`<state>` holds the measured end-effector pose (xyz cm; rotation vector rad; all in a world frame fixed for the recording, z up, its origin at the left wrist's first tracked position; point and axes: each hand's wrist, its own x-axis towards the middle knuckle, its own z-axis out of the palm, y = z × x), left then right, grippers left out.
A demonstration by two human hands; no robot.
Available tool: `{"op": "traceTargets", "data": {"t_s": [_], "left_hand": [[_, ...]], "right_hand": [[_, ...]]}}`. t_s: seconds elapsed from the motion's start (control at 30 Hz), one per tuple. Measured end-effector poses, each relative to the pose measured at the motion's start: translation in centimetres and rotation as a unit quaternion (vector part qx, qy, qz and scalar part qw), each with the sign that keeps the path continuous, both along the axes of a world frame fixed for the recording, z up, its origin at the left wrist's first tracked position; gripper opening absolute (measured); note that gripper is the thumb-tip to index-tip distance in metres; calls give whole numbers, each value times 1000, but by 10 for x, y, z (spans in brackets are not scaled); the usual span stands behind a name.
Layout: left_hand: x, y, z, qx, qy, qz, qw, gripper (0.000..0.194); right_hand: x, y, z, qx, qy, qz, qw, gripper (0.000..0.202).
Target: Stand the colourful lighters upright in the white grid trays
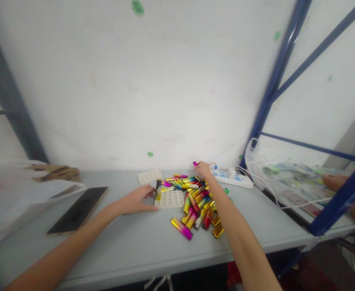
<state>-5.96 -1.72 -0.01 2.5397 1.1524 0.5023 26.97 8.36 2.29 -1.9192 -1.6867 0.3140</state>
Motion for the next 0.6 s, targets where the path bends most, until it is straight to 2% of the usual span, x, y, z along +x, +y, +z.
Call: {"op": "traceTargets", "data": {"t_s": [0.13, 0.2, 0.23, 0.27, 0.33, 0.43, 0.6], "left_hand": [[0, 0, 1, -1, 4, -3, 1000, 58], [0, 0, 1, -2, 2, -6, 1000, 58], [0, 0, 2, -3, 0, -7, 1000, 57], [0, -1, 2, -3, -1, -7, 1000, 57], [0, -1, 2, -3, -2, -5, 1000, 58], [0, -1, 1, 2, -3, -4, 1000, 58], [0, 1, 0, -10, -9, -19, 1000, 61]], "right_hand": [[-8, -29, 7, 61, 146, 85, 984, 23], [-17, -49, 11, 88, 348, 176, 916, 21], [-23, -60, 13, 83, 412, 212, 882, 24], [-30, -69, 15, 69, 450, 232, 859, 29], [-46, -86, 19, 40, 488, 242, 838, 36], [-69, -103, 18, 30, 483, 219, 847, 45], [-94, -117, 2, 129, 323, 203, 916, 54]]}}
